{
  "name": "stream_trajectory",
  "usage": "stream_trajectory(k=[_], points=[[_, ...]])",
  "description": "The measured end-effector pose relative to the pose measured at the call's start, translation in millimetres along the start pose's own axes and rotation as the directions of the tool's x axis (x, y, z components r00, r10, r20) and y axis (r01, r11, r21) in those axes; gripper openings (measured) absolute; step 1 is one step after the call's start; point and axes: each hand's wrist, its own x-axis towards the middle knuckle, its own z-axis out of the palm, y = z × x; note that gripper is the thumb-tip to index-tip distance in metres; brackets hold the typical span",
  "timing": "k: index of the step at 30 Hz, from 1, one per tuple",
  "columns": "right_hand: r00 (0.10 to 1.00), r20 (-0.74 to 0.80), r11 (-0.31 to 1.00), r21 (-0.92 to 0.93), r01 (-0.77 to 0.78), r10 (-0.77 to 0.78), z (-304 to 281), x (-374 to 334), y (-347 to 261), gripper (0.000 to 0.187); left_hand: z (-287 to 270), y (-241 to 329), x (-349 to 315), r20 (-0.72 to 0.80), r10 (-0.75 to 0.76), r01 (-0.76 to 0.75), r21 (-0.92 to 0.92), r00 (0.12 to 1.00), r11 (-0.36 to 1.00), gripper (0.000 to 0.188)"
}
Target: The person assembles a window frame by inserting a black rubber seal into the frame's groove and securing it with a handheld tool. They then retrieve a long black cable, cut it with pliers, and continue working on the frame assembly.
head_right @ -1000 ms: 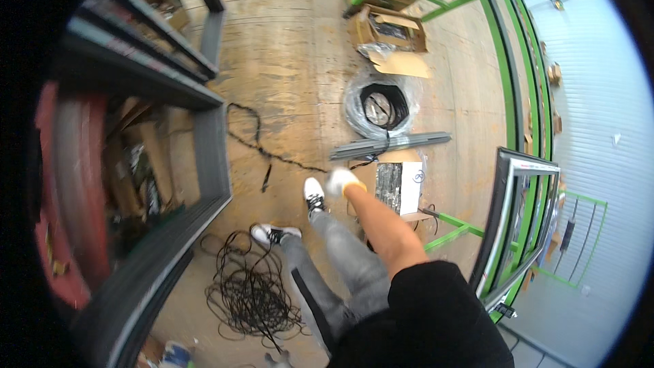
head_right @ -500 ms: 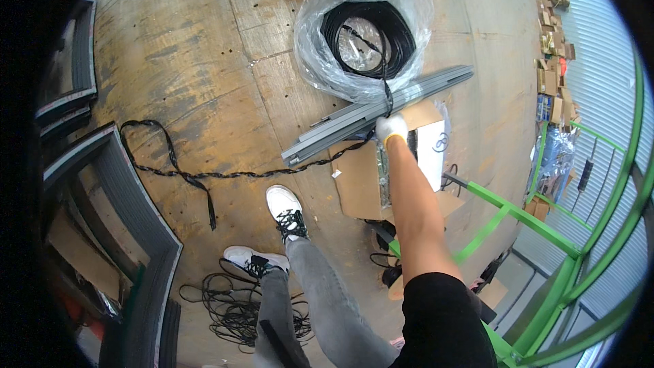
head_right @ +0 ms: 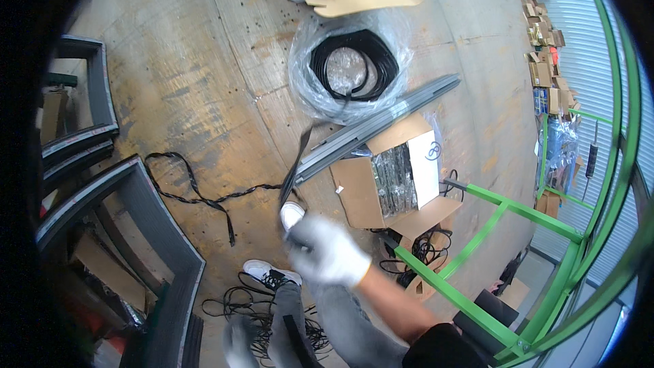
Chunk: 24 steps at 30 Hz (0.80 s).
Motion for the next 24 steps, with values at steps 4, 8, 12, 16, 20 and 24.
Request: stream_trajectory(k=[4, 8, 12, 16, 20, 24], points=[[0.936, 0.338, 0.991, 0.117, 0.060, -0.097, 60.3, -50.3, -102.9, 0.028, 76.0, 106.8, 50.9, 0.579, 0.077, 0.137, -0.317, 0.812, 0.938, 0.047], [0.784, 0.613, 0.896, 0.291, -0.336, 0.095, 52.2, -66.7, -111.9, 0.036, 73.4, 144.1, 5.0, 0.560, 0.038, -0.072, 0.040, 0.828, 0.997, 0.024], [0.764, 0.561, -0.488, 0.788, -0.375, 0.319, 38.2, -55.9, -111.0, 0.041, 29.8, 122.8, -55.3, 0.617, 0.222, -0.462, 0.261, 0.755, 0.847, 0.022], [0.834, 0.464, -0.199, 0.885, -0.422, 0.297, 28.8, -70.2, -180.7, 0.041, -22.5, 108.2, -116.4, 0.642, 0.233, -0.538, 0.332, 0.731, 0.775, 0.022], [0.908, 0.236, 0.468, 0.795, -0.385, 0.346, -24.7, -80.5, -285.3, 0.041, -62.9, 131.0, -177.4, 0.577, 0.463, -0.703, 0.303, 0.673, 0.644, 0.027], [0.931, 0.050, 0.086, 0.993, -0.087, 0.363, -118.7, -49.8, -355.0, 0.027, -116.5, 170.2, -248.5, 0.441, 0.645, -0.780, 0.393, 0.625, 0.487, 0.019]])
